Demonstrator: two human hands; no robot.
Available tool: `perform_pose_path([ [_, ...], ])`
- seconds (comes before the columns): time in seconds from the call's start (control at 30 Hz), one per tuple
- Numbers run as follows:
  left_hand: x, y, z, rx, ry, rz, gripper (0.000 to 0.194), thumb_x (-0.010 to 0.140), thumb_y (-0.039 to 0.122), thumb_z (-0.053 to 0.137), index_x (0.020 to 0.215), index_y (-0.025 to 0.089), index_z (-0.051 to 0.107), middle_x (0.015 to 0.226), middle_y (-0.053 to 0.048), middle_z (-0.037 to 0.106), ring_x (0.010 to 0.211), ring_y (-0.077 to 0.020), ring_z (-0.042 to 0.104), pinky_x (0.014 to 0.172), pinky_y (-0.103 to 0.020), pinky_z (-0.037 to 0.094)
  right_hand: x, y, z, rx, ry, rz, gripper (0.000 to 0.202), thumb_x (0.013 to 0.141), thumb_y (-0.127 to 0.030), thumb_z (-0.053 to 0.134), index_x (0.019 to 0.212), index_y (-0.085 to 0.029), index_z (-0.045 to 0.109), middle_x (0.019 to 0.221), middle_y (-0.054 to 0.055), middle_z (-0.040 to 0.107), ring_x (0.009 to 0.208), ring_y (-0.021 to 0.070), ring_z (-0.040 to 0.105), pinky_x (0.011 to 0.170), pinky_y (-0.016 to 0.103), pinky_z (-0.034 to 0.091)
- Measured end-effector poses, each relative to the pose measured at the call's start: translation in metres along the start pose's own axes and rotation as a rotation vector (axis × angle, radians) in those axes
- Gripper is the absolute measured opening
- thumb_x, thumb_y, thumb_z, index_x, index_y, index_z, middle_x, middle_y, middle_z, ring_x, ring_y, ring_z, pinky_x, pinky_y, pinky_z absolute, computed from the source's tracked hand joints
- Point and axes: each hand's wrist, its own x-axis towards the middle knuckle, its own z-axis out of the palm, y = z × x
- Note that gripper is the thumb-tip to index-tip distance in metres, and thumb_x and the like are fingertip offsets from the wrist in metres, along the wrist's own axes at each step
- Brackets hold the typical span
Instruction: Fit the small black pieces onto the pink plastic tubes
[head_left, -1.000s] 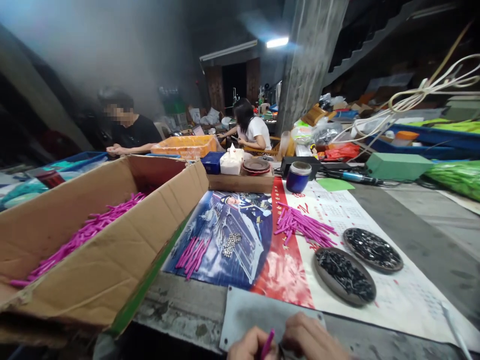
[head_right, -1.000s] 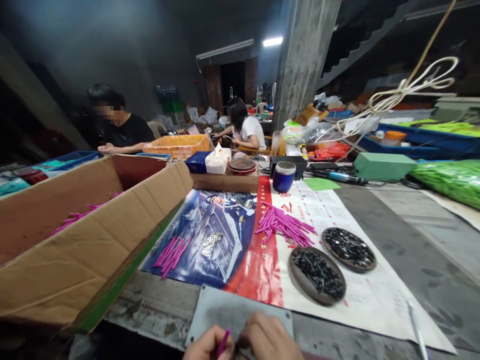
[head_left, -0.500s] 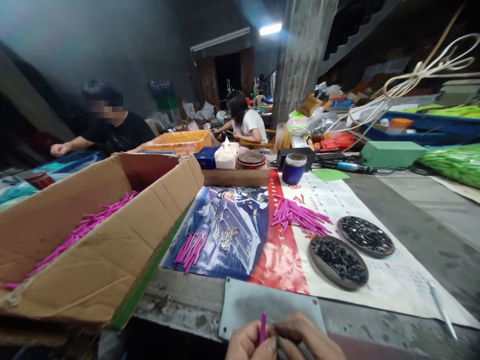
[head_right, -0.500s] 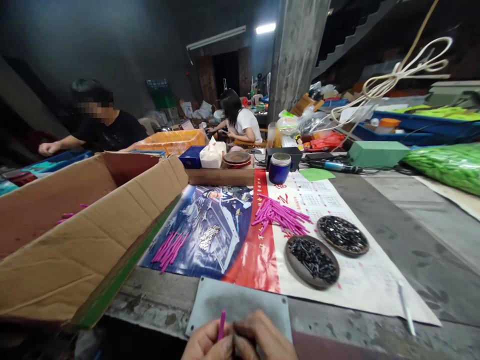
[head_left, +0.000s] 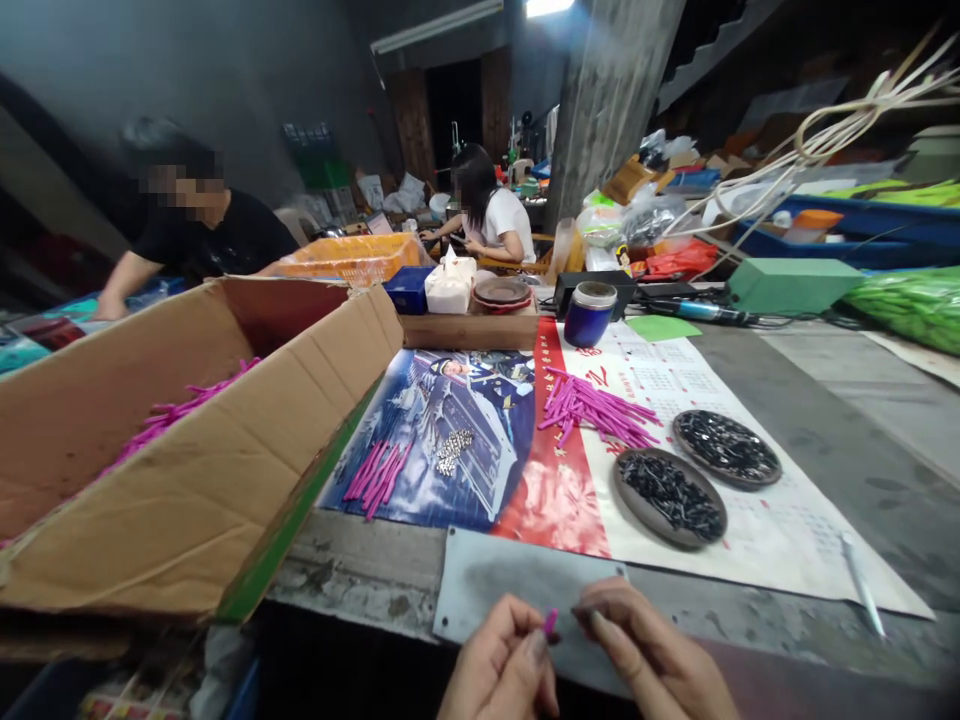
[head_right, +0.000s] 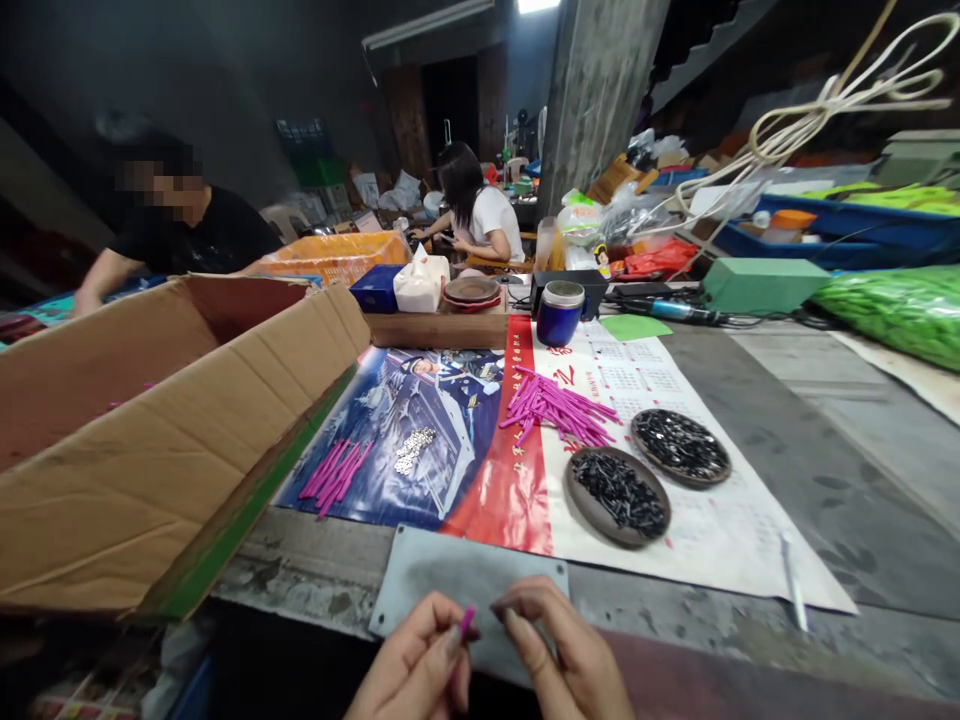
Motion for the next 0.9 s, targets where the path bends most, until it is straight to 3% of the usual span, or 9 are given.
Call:
perform_pose_path([
  [0.17, -0.016, 0.019, 0.000, 0.366, 0.015, 0.115, 0.039, 0.099, 0.053, 0.050, 0.089, 0.016, 0.059, 0.069, 0.002, 0.052, 0.061, -0.0109, 0.045, 0.059, -0.022, 0.036, -0.002, -0.011, -0.004, 0.031, -0.126, 0.071, 0.022, 0.100, -0.033, 0.053, 0.084, -0.022, 0.063, 0.079, 0.000, 0.064, 0.074, 0.0137, 0.063, 0.068, 0.017, 0.050],
  [0.47, -0.035, 0.024, -0.009, 0.741, -0.020, 0.292, 0.020, 0.100, 0.026, 0.050, 0.097, 0.017, 0.067, 0.082, -0.003, 0.069, 0.074, -0.0150, 0.064, 0.070, -0.025, 0.045, -0.005, -0.015, -0.005, 0.050, -0.314, 0.098, 0.021, 0.102, -0.029, 0.051, 0.086, -0.021, 0.062, 0.082, 0.000, 0.062, 0.077, 0.0127, 0.060, 0.071, 0.020, 0.047],
  [0.7, -0.039, 0.024, -0.012, 0.924, -0.026, 0.425, 0.017, 0.101, 0.019, 0.049, 0.101, 0.017, 0.066, 0.087, -0.003, 0.071, 0.077, -0.0158, 0.068, 0.070, -0.025, 0.048, -0.003, -0.015, -0.006, 0.001, -0.397, 0.106, 0.021, 0.103, -0.028, 0.050, 0.087, -0.021, 0.062, 0.081, 0.000, 0.062, 0.075, 0.0121, 0.059, 0.070, 0.021, 0.046],
  [0.9, -0.038, 0.027, -0.013, 1.042, -0.011, 0.483, 0.016, 0.100, 0.016, 0.049, 0.100, 0.017, 0.065, 0.085, -0.003, 0.070, 0.075, -0.0178, 0.068, 0.067, -0.028, 0.050, -0.002, -0.017, -0.007, -0.051, -0.461, 0.007, 0.017, 0.103, -0.020, 0.050, 0.088, -0.022, 0.060, 0.084, -0.001, 0.063, 0.078, 0.0108, 0.061, 0.071, 0.020, 0.046],
])
